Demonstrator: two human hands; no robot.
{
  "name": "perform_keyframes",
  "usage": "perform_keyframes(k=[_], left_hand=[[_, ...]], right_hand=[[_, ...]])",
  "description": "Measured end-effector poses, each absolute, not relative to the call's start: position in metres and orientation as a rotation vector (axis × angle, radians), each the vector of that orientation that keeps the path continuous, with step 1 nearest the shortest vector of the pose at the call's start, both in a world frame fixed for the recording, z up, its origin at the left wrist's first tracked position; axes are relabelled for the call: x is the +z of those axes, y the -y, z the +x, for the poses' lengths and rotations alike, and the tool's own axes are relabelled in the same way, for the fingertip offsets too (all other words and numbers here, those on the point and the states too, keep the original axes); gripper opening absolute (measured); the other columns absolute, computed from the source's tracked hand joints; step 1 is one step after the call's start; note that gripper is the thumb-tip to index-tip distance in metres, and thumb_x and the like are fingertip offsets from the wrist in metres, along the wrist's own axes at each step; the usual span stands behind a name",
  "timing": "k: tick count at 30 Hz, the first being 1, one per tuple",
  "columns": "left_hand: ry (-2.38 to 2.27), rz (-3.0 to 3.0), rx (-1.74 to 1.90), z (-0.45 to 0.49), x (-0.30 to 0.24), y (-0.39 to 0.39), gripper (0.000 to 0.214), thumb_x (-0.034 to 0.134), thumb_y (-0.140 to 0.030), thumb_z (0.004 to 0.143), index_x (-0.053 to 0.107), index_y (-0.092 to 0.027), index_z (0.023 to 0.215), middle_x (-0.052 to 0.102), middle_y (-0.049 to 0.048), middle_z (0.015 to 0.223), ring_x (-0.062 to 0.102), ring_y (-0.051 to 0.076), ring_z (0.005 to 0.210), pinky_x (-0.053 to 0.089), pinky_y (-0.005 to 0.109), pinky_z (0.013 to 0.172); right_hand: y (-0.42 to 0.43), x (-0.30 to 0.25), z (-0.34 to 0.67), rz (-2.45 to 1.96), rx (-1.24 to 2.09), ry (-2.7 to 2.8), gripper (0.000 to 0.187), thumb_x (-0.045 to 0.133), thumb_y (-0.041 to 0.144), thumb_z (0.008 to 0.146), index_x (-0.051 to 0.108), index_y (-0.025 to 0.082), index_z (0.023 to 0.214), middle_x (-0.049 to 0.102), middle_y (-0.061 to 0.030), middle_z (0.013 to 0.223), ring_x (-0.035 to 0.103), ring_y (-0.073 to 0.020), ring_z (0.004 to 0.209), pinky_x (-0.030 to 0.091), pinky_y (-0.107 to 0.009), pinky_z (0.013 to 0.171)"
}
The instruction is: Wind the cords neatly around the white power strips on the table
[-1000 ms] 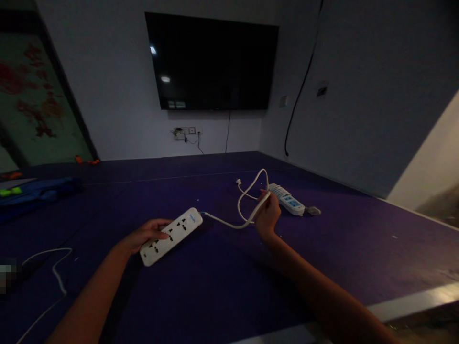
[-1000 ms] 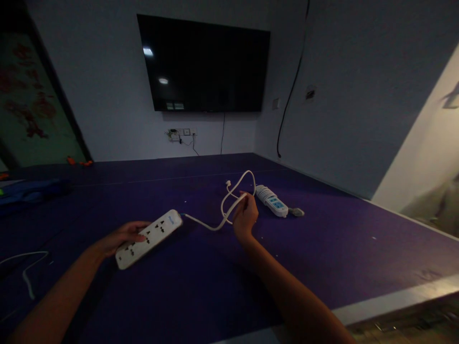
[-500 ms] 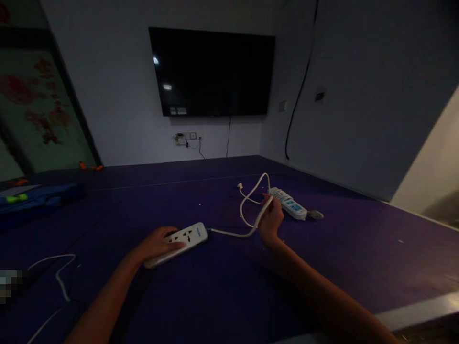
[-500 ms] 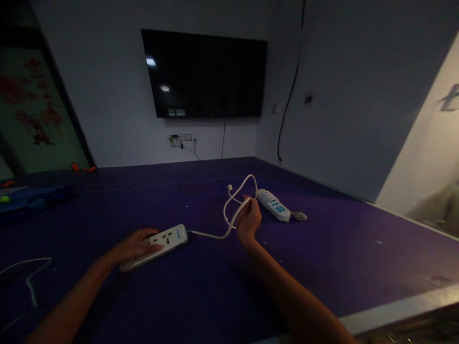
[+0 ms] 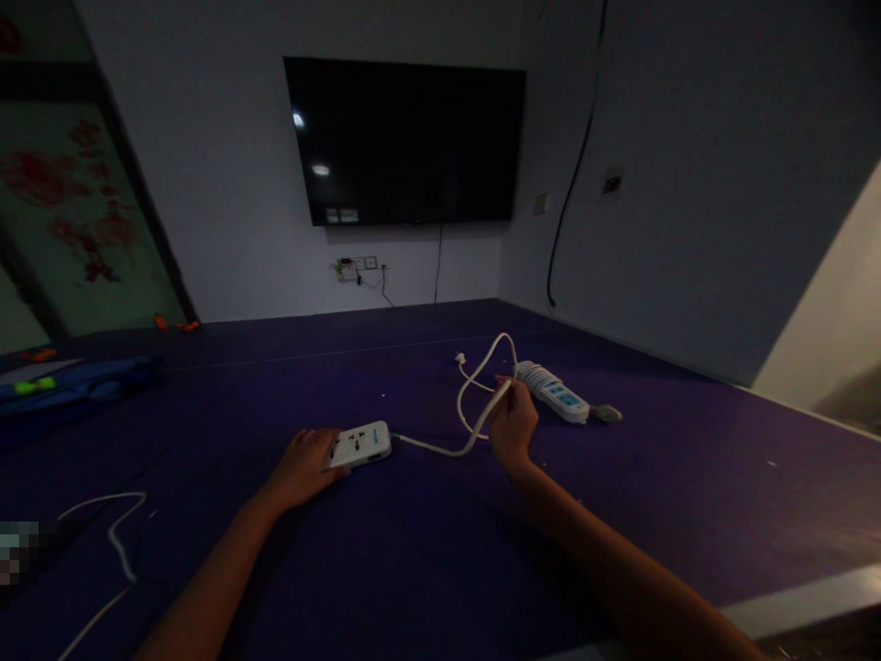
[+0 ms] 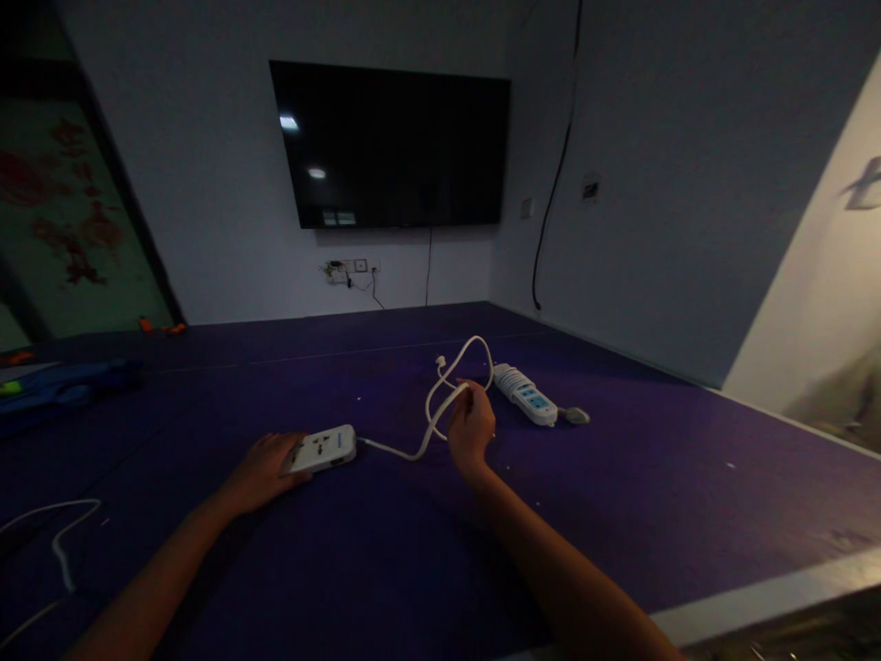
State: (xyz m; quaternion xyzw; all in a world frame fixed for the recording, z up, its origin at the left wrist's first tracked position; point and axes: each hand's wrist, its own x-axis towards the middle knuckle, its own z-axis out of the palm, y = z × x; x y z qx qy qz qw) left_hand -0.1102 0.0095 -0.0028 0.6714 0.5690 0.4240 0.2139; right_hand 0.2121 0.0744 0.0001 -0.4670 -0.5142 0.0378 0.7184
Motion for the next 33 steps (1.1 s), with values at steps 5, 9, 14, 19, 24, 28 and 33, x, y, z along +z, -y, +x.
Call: perform_keyframes(k=[5, 9, 14, 19, 24, 28, 33], left_hand=[[-1.651, 1.958, 1.205, -0.126, -0.010, -0.014, 0.046, 0.079, -0.036, 0.052, 0.065, -0.025, 0.094, 0.062, 0.0102, 0.105, 0.041, 0.035, 0.119, -0.006, 0.046, 0.109], [-1.782, 2.054, 1.138, -0.140, -0.016, -0.018, 0.047, 0.072, -0.043, 0.060, 0.062, -0.023, 0.101, 0.060, 0.0116, 0.111, 0.036, 0.035, 0.124, -0.012, 0.051, 0.106], [-2.120, 2.304, 0.591, -0.151, -0.017, -0.022, 0.057, 0.052, -0.052, 0.074, 0.051, -0.019, 0.121, 0.053, 0.0145, 0.126, 0.035, 0.034, 0.126, -0.003, 0.062, 0.104], [-2.181, 2.396, 0.361, -0.150, -0.013, -0.021, 0.058, 0.042, -0.054, 0.080, 0.048, -0.018, 0.125, 0.055, 0.0137, 0.125, 0.039, 0.032, 0.124, 0.001, 0.065, 0.104], [-2.169, 2.461, 0.338, -0.147, -0.010, -0.019, 0.055, 0.039, -0.053, 0.081, 0.050, -0.019, 0.123, 0.057, 0.0132, 0.125, 0.041, 0.032, 0.123, -0.001, 0.066, 0.103], [-2.182, 2.488, 0.324, -0.148, -0.011, -0.018, 0.056, 0.037, -0.055, 0.082, 0.052, -0.021, 0.124, 0.055, 0.0122, 0.128, 0.037, 0.034, 0.127, 0.000, 0.066, 0.103], [-2.234, 2.397, 0.344, -0.142, -0.009, -0.022, 0.066, 0.033, -0.055, 0.083, 0.041, -0.016, 0.135, 0.045, 0.0149, 0.138, 0.021, 0.034, 0.136, 0.001, 0.064, 0.104]], right_hand=[[-0.069, -0.005, 0.205, -1.009, -0.005, 1.280, 0.028, 0.037, 0.029, 0.086, 0.061, 0.015, 0.092, 0.065, -0.0076, 0.081, 0.059, -0.0180, 0.072, 0.044, -0.030, 0.067], [-0.065, -0.010, 0.199, -0.963, -0.058, 1.415, 0.026, 0.040, 0.029, 0.088, 0.062, 0.017, 0.092, 0.066, -0.0064, 0.082, 0.061, -0.0168, 0.071, 0.046, -0.028, 0.065], [-0.065, -0.017, 0.195, -0.894, -0.163, 1.587, 0.024, 0.041, 0.027, 0.089, 0.063, 0.018, 0.093, 0.067, -0.0055, 0.082, 0.062, -0.0160, 0.075, 0.046, -0.026, 0.067], [-0.061, -0.020, 0.191, -0.868, -0.204, 1.655, 0.023, 0.042, 0.025, 0.090, 0.064, 0.019, 0.095, 0.066, -0.0044, 0.079, 0.062, -0.0139, 0.068, 0.046, -0.025, 0.062], [-0.053, -0.021, 0.183, -0.815, -0.265, 1.727, 0.024, 0.042, 0.024, 0.090, 0.066, 0.019, 0.095, 0.065, -0.0032, 0.072, 0.061, -0.0128, 0.065, 0.045, -0.023, 0.060], [-0.046, -0.022, 0.177, -0.806, -0.273, 1.768, 0.025, 0.043, 0.023, 0.090, 0.067, 0.019, 0.096, 0.067, -0.0040, 0.075, 0.063, -0.0129, 0.068, 0.046, -0.023, 0.062], [-0.041, -0.026, 0.169, -0.773, -0.281, 1.795, 0.024, 0.044, 0.023, 0.090, 0.067, 0.020, 0.096, 0.069, -0.0052, 0.081, 0.064, -0.0134, 0.071, 0.048, -0.023, 0.065]])
